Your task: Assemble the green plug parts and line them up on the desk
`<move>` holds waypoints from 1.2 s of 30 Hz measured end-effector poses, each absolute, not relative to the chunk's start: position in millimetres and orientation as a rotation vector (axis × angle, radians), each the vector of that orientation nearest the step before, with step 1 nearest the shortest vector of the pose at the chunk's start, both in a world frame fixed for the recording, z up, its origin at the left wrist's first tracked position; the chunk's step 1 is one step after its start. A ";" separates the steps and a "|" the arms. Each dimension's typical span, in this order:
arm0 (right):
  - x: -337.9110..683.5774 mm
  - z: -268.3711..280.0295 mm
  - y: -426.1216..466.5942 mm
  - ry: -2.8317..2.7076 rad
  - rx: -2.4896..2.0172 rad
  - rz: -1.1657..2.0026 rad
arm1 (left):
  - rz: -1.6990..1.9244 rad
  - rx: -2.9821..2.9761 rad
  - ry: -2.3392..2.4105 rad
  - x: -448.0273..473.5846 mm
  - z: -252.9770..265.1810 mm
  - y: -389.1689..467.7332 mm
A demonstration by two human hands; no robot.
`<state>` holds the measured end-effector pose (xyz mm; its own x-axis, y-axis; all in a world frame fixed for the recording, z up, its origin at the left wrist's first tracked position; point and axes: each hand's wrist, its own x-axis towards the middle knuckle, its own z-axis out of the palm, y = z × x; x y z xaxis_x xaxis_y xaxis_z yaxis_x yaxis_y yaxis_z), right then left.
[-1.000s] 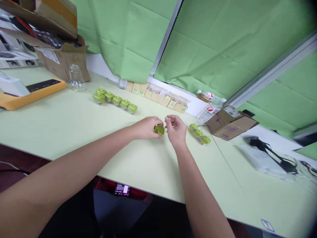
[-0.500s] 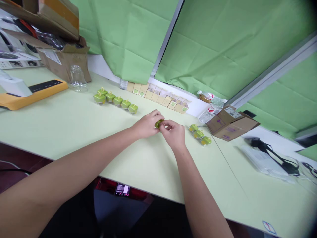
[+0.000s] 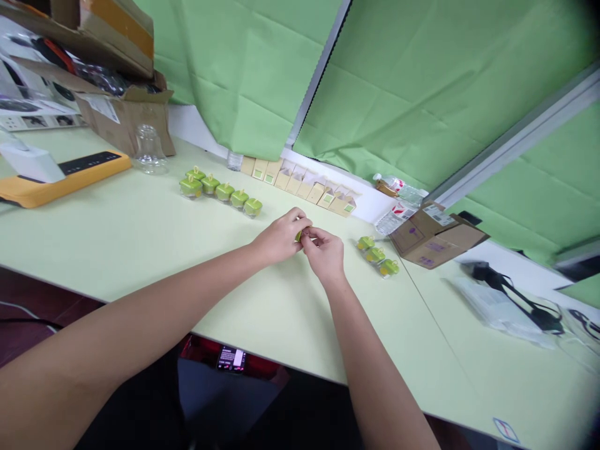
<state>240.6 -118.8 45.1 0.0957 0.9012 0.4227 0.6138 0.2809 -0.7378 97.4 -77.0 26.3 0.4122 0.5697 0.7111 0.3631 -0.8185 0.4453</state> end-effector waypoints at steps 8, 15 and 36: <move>234.5 42.1 -121.8 -1.604 -1.490 0.227 | 1.372 2.501 0.784 97.6 25.9 -76.7; 234.7 42.6 -121.9 -1.705 -1.457 0.175 | 1.358 2.458 0.816 95.9 25.0 -74.7; 235.6 50.8 -125.6 -1.718 -1.437 0.070 | 1.389 2.402 0.756 92.7 30.4 -73.4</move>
<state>235.6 -125.6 50.8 0.0458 0.8213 0.5687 0.7723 0.3320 -0.5416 92.7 -73.4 30.4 0.4059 0.5581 0.7237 0.3042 -0.8292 0.4689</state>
